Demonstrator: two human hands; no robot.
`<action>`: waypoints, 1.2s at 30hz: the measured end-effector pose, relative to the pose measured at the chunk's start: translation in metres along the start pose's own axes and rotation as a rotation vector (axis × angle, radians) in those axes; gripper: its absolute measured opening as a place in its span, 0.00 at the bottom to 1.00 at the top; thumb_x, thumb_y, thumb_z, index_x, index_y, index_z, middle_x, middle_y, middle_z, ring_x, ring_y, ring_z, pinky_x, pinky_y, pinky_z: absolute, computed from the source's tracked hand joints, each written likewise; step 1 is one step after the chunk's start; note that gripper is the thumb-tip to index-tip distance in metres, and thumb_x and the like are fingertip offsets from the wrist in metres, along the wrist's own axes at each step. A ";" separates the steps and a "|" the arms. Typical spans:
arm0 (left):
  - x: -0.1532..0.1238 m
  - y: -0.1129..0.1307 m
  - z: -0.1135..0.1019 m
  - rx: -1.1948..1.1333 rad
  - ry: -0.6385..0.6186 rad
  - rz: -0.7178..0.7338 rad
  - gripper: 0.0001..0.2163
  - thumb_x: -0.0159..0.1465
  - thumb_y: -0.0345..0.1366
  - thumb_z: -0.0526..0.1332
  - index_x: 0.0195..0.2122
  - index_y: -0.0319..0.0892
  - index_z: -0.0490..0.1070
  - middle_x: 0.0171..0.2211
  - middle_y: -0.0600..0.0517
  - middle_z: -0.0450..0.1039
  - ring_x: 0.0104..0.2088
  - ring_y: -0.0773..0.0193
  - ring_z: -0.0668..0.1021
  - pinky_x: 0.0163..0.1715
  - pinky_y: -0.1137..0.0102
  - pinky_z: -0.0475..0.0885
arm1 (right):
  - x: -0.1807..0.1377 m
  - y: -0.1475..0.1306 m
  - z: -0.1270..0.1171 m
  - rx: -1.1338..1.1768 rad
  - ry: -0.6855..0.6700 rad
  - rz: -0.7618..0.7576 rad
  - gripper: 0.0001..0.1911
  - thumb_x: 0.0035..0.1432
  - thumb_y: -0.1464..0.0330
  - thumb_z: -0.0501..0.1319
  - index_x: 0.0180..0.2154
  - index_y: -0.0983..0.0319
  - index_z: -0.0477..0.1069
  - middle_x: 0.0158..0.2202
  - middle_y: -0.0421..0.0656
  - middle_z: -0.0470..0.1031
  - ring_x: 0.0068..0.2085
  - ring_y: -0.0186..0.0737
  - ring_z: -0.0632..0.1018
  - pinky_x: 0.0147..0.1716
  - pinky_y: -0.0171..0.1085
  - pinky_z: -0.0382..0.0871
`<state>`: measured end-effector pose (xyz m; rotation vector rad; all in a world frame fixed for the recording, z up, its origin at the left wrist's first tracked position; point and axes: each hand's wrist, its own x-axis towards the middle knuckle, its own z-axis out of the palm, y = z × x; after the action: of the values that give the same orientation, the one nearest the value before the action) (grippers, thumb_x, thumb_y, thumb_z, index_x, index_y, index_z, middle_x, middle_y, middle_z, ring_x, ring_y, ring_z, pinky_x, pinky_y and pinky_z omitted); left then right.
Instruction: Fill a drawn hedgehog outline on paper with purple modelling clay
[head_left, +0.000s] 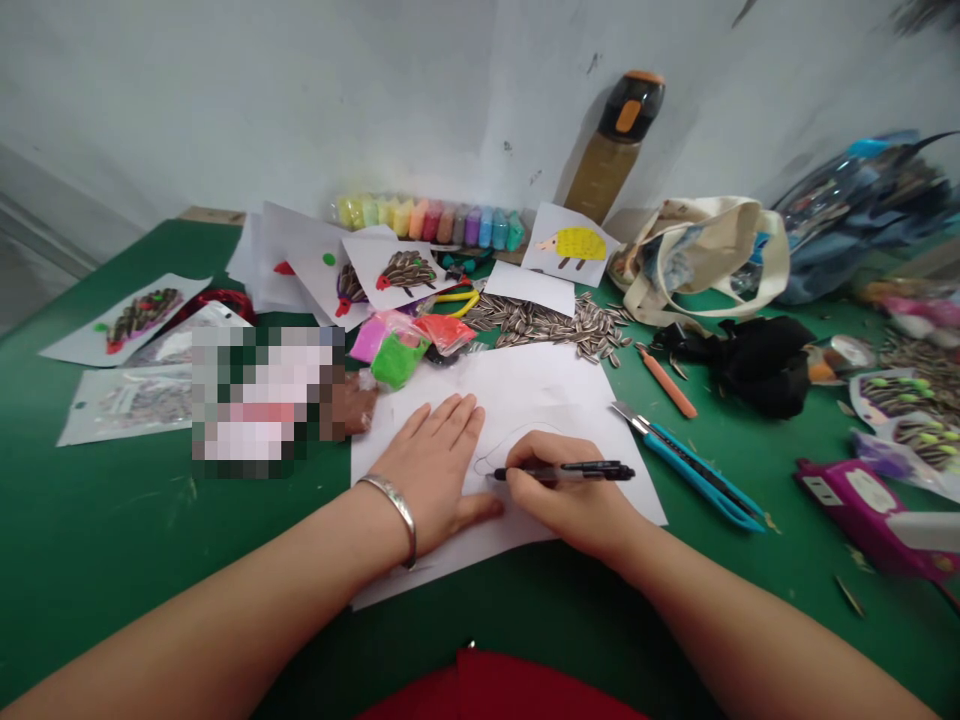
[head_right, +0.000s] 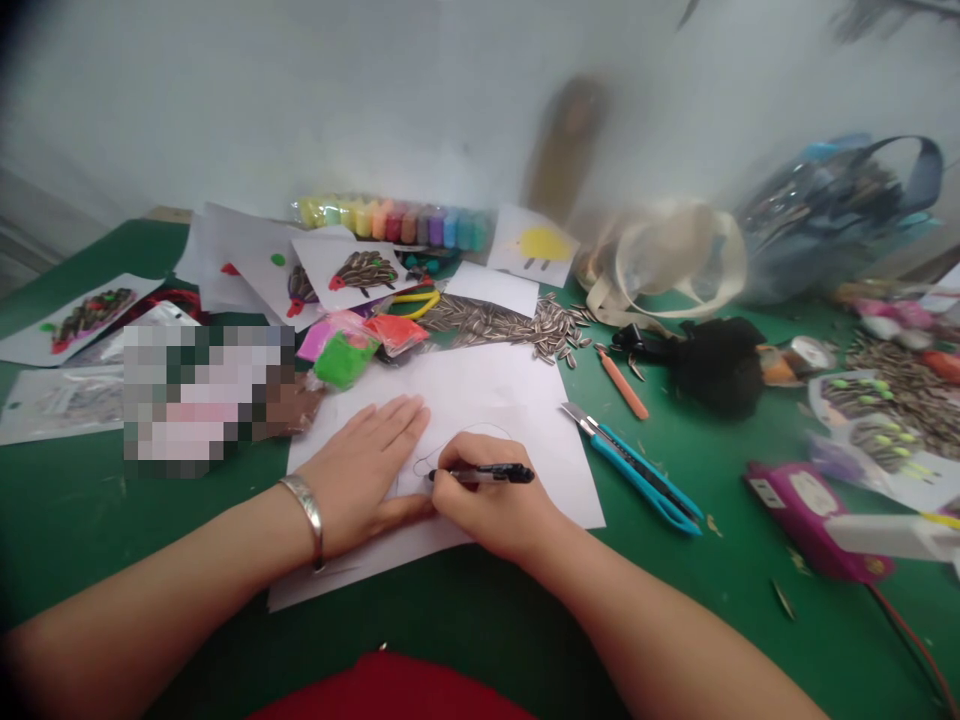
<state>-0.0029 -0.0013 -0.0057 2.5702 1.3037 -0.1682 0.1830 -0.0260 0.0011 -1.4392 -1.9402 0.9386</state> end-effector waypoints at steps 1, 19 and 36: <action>0.000 0.000 0.000 -0.003 -0.002 -0.003 0.40 0.59 0.59 0.54 0.65 0.36 0.50 0.67 0.39 0.47 0.67 0.47 0.51 0.63 0.54 0.47 | 0.000 0.000 -0.001 -0.005 0.002 0.007 0.05 0.50 0.74 0.57 0.27 0.61 0.71 0.25 0.37 0.73 0.26 0.31 0.71 0.27 0.31 0.63; 0.001 0.002 -0.002 -0.023 -0.035 -0.028 0.42 0.58 0.59 0.56 0.66 0.35 0.50 0.67 0.39 0.45 0.67 0.47 0.50 0.63 0.52 0.47 | 0.003 0.005 0.000 0.141 0.059 0.088 0.05 0.51 0.73 0.58 0.29 0.60 0.72 0.26 0.36 0.74 0.27 0.32 0.72 0.28 0.31 0.65; 0.001 0.000 -0.002 -0.062 -0.010 -0.002 0.42 0.59 0.59 0.55 0.65 0.34 0.51 0.67 0.37 0.45 0.67 0.45 0.50 0.63 0.50 0.47 | 0.003 0.015 -0.014 0.211 0.399 0.034 0.12 0.61 0.64 0.57 0.46 0.58 0.72 0.34 0.41 0.78 0.31 0.36 0.77 0.35 0.37 0.72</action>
<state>-0.0029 -0.0001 -0.0043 2.5135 1.2877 -0.1389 0.2013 -0.0176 -0.0018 -1.4138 -1.4864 0.7738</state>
